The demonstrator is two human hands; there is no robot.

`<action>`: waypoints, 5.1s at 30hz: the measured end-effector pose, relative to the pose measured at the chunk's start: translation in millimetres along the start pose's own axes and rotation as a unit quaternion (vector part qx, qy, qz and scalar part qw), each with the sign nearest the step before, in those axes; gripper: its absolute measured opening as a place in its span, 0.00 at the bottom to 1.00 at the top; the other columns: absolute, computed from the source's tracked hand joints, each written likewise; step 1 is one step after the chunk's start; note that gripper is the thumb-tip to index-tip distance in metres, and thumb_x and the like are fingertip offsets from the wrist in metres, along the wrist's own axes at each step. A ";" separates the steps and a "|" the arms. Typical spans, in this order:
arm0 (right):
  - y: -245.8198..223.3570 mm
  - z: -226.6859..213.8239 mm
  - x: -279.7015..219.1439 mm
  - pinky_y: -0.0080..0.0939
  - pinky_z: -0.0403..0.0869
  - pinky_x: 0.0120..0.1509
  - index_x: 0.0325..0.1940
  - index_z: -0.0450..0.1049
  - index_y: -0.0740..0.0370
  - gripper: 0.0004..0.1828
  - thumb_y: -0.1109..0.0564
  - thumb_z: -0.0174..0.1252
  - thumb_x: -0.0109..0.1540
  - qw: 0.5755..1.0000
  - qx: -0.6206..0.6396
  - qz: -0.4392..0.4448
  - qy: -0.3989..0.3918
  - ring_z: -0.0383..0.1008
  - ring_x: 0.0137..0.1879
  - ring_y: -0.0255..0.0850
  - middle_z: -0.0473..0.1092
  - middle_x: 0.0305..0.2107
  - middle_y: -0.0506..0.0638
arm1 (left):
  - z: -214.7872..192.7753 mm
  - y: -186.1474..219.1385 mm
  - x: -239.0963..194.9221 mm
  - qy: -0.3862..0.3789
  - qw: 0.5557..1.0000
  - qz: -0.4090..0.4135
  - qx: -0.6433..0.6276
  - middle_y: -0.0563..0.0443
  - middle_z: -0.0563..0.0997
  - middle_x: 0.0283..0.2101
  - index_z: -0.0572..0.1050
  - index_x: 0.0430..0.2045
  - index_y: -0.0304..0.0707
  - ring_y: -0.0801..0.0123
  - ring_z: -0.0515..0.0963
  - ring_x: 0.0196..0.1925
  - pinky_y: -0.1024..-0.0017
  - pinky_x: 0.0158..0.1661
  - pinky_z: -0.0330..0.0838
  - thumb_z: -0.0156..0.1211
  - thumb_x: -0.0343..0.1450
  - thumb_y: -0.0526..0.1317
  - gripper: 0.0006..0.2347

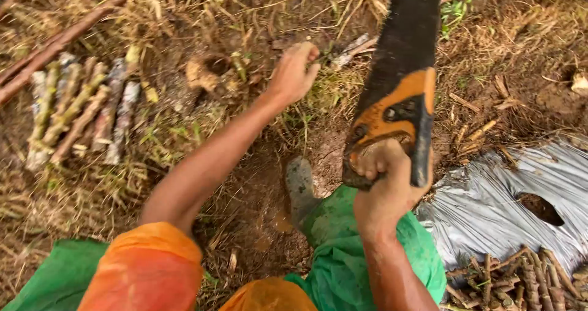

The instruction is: Sawing long stalks into smaller segments using a hand saw in a field

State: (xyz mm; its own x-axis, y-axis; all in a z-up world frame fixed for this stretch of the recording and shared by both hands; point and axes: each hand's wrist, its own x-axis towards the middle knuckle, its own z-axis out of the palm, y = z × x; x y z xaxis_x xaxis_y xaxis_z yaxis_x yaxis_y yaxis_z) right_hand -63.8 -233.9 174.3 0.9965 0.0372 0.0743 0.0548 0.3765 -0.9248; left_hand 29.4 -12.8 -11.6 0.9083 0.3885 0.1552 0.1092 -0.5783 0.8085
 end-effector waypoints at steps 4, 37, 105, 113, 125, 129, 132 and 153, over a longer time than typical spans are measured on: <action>6.5 -49.8 20.5 0.43 0.57 0.29 0.27 0.57 0.51 0.15 0.56 0.53 0.66 0.999 -0.006 0.029 0.046 0.53 0.24 0.35 0.51 0.21 0.43 | 91.0 -5.8 62.9 -0.054 0.997 -0.050 0.036 0.44 0.79 0.43 0.69 0.52 0.41 0.69 0.78 0.30 0.74 0.24 0.77 0.57 0.75 0.34 0.11; -6.7 -15.9 2.2 0.32 0.71 0.29 0.43 0.69 0.61 0.05 0.63 0.59 0.67 1.000 -0.017 -0.022 -0.008 0.65 0.21 0.31 0.64 0.19 0.43 | -121.8 66.7 -88.1 0.243 0.961 -0.088 -0.095 0.51 0.74 0.23 0.76 0.23 0.43 0.70 0.74 0.32 0.66 0.37 0.68 0.53 0.76 0.56 0.18; 70.0 -2.4 -23.3 0.29 0.68 0.21 0.41 0.65 0.58 0.08 0.61 0.57 0.61 0.950 -0.167 -0.089 -0.248 0.67 0.18 0.32 0.68 0.18 0.48 | -227.3 -88.7 -205.6 -0.011 0.971 -0.085 0.225 0.57 0.65 0.20 0.69 0.34 0.42 0.69 0.65 0.18 0.67 0.30 0.70 0.31 0.82 0.63 0.26; 107.9 -24.8 -55.7 0.30 0.67 0.19 0.39 0.70 0.64 0.06 0.64 0.56 0.58 0.913 -0.254 -0.087 -0.307 0.67 0.18 0.33 0.69 0.19 0.51 | -214.6 -124.0 -181.4 -0.069 0.960 -0.150 0.225 0.57 0.68 0.17 0.69 0.28 0.45 0.68 0.68 0.14 0.62 0.32 0.76 0.27 0.81 0.67 0.29; 136.2 -52.8 -71.4 0.30 0.70 0.19 0.40 0.65 0.57 0.12 0.48 0.56 0.65 0.886 -0.254 -0.138 -0.363 0.61 0.18 0.28 0.62 0.21 0.39 | -244.2 -99.9 -172.5 -0.120 0.909 -0.196 0.348 0.62 0.61 0.20 0.62 0.18 0.50 0.77 0.57 0.17 0.69 0.23 0.72 0.26 0.79 0.69 0.29; 131.2 -48.0 -73.2 0.32 0.75 0.23 0.42 0.67 0.55 0.16 0.42 0.57 0.64 0.910 -0.236 -0.082 -0.331 0.68 0.22 0.30 0.68 0.25 0.41 | -253.8 -84.7 -179.6 -0.094 0.907 -0.166 0.376 0.64 0.58 0.18 0.66 0.20 0.51 0.77 0.56 0.15 0.68 0.20 0.68 0.28 0.79 0.70 0.29; 132.8 -49.2 -67.6 0.34 0.70 0.27 0.39 0.65 0.53 0.14 0.43 0.56 0.64 0.916 -0.232 -0.107 -0.309 0.62 0.27 0.31 0.64 0.27 0.41 | -257.1 -80.0 -181.8 -0.060 0.932 -0.155 0.322 0.62 0.62 0.17 0.79 0.35 0.45 0.75 0.58 0.14 0.68 0.18 0.68 0.35 0.80 0.67 0.29; 217.0 32.0 27.3 0.40 0.84 0.35 0.51 0.66 0.56 0.13 0.57 0.64 0.67 0.721 -0.597 -0.221 -0.275 0.78 0.34 0.39 0.74 0.35 0.49 | -261.7 26.3 -231.8 0.108 0.972 -0.070 0.198 0.56 0.74 0.17 0.78 0.36 0.38 0.79 0.63 0.07 0.78 0.03 0.58 0.47 0.82 0.52 0.18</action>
State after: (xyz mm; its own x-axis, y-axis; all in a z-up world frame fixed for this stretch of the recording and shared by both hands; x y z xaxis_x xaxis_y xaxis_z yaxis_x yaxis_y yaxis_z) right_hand -26.8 -121.6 -12.4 0.7079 0.6428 0.2927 0.7009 -0.5881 -0.4036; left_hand -283.9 69.6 122.2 0.7717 0.6001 0.2106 0.4114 -0.7235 0.5544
